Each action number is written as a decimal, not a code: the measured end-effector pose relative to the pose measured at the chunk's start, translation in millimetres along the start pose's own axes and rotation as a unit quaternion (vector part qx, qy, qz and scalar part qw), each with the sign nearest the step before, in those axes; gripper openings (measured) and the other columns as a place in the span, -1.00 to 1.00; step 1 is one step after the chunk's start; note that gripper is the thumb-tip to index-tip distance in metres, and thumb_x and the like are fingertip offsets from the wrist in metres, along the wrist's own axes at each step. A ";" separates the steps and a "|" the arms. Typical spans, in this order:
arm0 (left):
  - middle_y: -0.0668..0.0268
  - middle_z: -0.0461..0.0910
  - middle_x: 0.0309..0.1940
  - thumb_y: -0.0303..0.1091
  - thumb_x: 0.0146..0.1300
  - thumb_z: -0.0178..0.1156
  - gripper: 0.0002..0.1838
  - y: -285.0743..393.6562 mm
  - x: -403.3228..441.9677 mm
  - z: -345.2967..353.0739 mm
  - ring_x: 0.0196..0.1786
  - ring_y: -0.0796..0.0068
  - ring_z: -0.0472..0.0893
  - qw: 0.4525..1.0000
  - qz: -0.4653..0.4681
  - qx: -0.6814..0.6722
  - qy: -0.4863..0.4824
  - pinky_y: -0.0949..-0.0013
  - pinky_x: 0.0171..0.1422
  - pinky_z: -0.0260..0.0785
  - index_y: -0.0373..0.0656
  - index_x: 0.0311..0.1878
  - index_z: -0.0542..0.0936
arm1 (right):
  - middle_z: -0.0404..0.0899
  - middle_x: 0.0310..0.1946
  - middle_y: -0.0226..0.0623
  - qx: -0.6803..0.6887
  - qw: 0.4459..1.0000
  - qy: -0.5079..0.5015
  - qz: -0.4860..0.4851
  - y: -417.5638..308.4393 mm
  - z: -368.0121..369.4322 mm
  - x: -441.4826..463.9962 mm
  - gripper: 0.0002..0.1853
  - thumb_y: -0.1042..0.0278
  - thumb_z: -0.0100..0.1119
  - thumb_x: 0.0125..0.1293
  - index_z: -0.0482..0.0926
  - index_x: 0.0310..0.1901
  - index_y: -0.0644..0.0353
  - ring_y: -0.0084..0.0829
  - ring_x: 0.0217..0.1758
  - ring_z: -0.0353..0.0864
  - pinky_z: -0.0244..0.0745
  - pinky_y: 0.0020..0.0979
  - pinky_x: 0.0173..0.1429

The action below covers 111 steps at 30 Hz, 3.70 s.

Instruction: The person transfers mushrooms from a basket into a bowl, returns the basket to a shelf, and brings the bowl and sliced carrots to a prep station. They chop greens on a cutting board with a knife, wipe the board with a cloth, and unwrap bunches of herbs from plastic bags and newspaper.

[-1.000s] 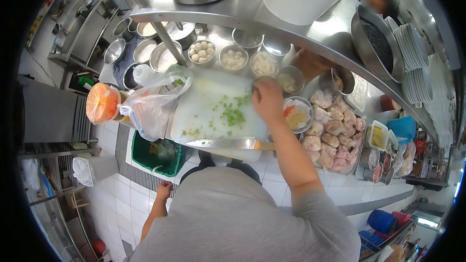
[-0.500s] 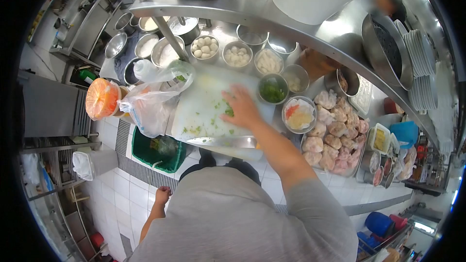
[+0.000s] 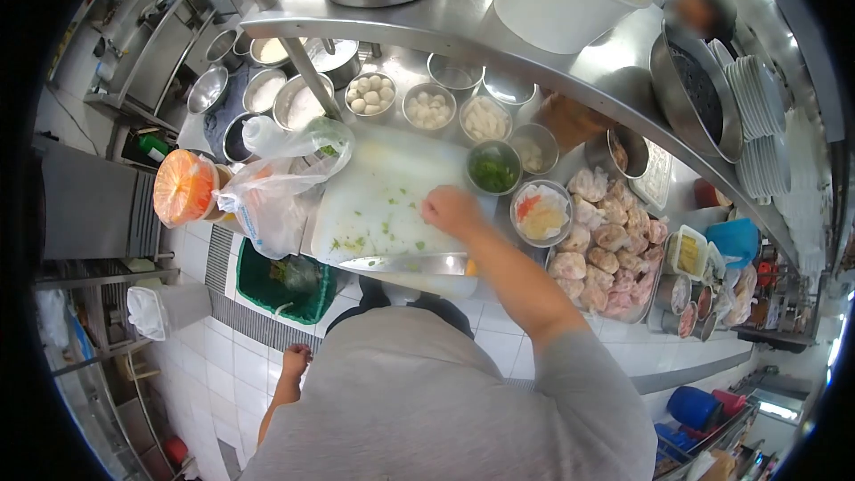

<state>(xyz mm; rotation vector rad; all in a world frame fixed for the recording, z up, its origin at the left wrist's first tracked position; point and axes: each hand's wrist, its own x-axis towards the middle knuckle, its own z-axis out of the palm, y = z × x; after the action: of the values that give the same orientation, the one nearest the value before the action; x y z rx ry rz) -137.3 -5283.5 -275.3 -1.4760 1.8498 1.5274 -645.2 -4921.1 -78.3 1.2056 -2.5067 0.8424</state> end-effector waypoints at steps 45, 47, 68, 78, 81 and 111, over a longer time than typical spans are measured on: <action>0.21 0.73 -0.23 -0.39 0.36 0.34 -0.74 52.9 21.4 2.9 -0.20 0.43 0.71 0.987 0.142 0.019 -0.076 0.31 -0.05 0.60 -0.33 0.03 0.65 | 0.61 0.20 0.19 0.087 0.889 -0.114 0.435 -140.8 -62.1 -173.7 -0.37 0.21 0.08 0.52 0.24 0.58 0.00 0.21 0.24 0.61 0.52 0.02 0.27; 0.20 0.74 -0.23 -0.37 0.36 0.34 -0.73 34.2 21.6 -22.8 -0.21 0.41 0.72 0.988 0.132 0.049 -0.070 0.31 -0.05 0.60 -0.33 0.03 0.65 | 0.66 0.07 0.29 0.084 0.893 -0.129 0.423 -161.3 -42.1 -172.4 -0.39 0.16 0.10 0.54 0.28 0.57 -0.01 0.29 0.17 0.62 0.52 0.00 0.27; 0.33 0.74 -0.15 -0.22 0.44 0.31 -0.65 -63.7 -40.7 -109.4 -0.12 0.54 0.70 0.989 0.086 -0.046 -0.111 0.40 -0.06 0.50 -0.23 0.15 0.65 | 0.71 -0.28 -0.11 0.403 0.681 -0.366 0.489 -323.4 70.4 -167.2 -0.45 0.12 0.08 0.56 0.42 0.49 0.13 -0.33 -0.44 0.66 0.58 -0.32 -0.37; 0.23 0.66 -0.01 0.11 0.61 -0.03 -0.51 133.3 -145.1 -26.7 0.09 0.24 0.63 0.840 -0.031 -0.432 -0.327 0.02 0.12 0.50 -0.10 0.24 0.51 | 0.73 -0.06 0.12 0.342 0.779 -0.439 0.289 -394.1 127.5 -80.6 0.02 0.14 0.21 0.38 -0.20 0.70 0.18 -0.12 -0.10 0.75 0.64 -0.24 0.01; 0.23 0.65 -0.07 -0.01 0.61 0.02 -0.65 134.1 -135.1 -34.7 -0.04 0.28 0.65 0.846 -0.066 -0.447 -0.284 0.08 0.01 0.52 -0.10 0.11 0.52 | 0.73 -0.02 0.12 0.362 0.714 -0.516 0.306 -397.4 58.6 -52.7 0.02 0.07 0.23 0.36 -0.15 0.69 0.17 -0.04 -0.01 0.75 0.60 -0.19 0.15; 0.27 0.56 -0.41 -0.07 0.61 0.10 -0.66 197.4 -254.3 8.7 -0.43 0.47 0.58 0.912 0.218 -0.348 -0.009 0.38 -0.30 0.52 -0.21 0.01 0.52 | 0.65 0.11 -0.29 0.716 0.475 -0.321 0.399 -318.1 64.0 -2.8 -0.66 0.22 0.14 0.50 0.55 0.21 0.17 -0.38 0.14 0.65 0.53 -0.16 0.31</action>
<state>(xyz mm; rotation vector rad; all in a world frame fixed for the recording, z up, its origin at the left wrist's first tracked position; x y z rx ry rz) -201.9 -5170.8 19.5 -1.3228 1.7873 2.6087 -395.1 -5114.5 -5.1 0.1777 -2.3318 3.8456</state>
